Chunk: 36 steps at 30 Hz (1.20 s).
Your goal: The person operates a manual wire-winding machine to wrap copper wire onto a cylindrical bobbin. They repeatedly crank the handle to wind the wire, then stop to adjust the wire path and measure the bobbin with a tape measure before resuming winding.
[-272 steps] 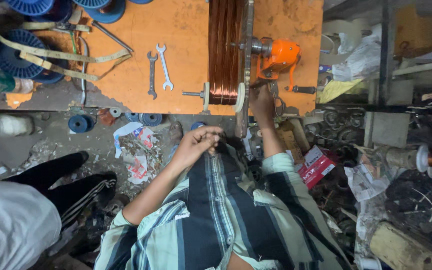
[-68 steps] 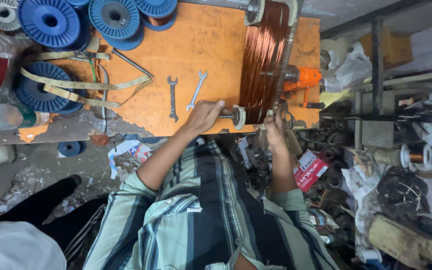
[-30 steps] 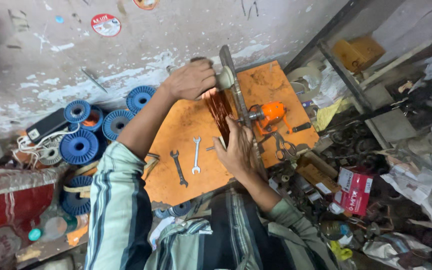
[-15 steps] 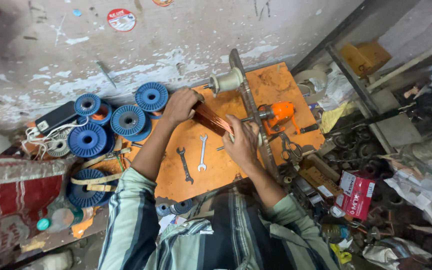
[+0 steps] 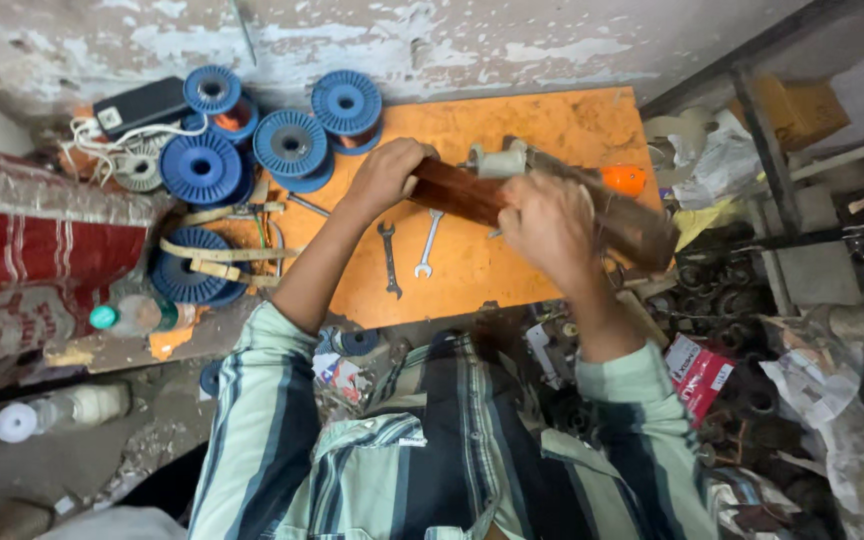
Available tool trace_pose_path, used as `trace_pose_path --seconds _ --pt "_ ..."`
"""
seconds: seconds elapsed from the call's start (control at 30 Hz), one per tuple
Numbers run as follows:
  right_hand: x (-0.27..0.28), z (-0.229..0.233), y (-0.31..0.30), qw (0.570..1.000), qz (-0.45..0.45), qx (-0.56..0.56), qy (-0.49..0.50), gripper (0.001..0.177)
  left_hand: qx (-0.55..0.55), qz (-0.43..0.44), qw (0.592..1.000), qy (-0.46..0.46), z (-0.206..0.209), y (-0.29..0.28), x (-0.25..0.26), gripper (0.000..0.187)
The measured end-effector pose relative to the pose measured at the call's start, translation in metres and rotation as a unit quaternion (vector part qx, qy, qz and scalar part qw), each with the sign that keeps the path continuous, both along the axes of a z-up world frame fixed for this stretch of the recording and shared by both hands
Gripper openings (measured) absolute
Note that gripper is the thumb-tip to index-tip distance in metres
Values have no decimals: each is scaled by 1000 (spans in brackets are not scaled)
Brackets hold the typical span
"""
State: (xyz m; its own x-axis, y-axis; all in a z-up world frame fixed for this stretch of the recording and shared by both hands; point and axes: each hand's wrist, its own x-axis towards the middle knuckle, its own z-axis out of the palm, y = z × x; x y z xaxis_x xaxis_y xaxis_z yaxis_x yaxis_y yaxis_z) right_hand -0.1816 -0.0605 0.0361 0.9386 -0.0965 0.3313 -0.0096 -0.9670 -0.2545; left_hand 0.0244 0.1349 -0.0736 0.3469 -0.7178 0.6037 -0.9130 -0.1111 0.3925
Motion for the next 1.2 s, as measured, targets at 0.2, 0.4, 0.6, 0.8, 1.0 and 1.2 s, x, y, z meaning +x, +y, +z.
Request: trace_pose_path --seconds 0.2,0.4,0.6,0.8,1.0,1.2 --pt "-11 42 6 997 62 -31 18 12 -66 4 990 122 -29 -7 -15 42" --pt "-61 15 2 994 72 -26 83 24 -64 -29 988 141 -51 9 -56 47" --pt "-164 -59 -42 905 77 348 233 26 63 -161 924 342 -86 64 -121 21" --pt "-264 -146 -82 623 87 757 175 27 104 -323 559 757 -85 84 -162 32" --pt "-350 -189 -104 620 -23 769 155 32 285 -440 507 685 -59 52 -151 27" --pt "-372 -133 -131 730 161 641 174 68 349 -456 641 509 36 5 -198 38"
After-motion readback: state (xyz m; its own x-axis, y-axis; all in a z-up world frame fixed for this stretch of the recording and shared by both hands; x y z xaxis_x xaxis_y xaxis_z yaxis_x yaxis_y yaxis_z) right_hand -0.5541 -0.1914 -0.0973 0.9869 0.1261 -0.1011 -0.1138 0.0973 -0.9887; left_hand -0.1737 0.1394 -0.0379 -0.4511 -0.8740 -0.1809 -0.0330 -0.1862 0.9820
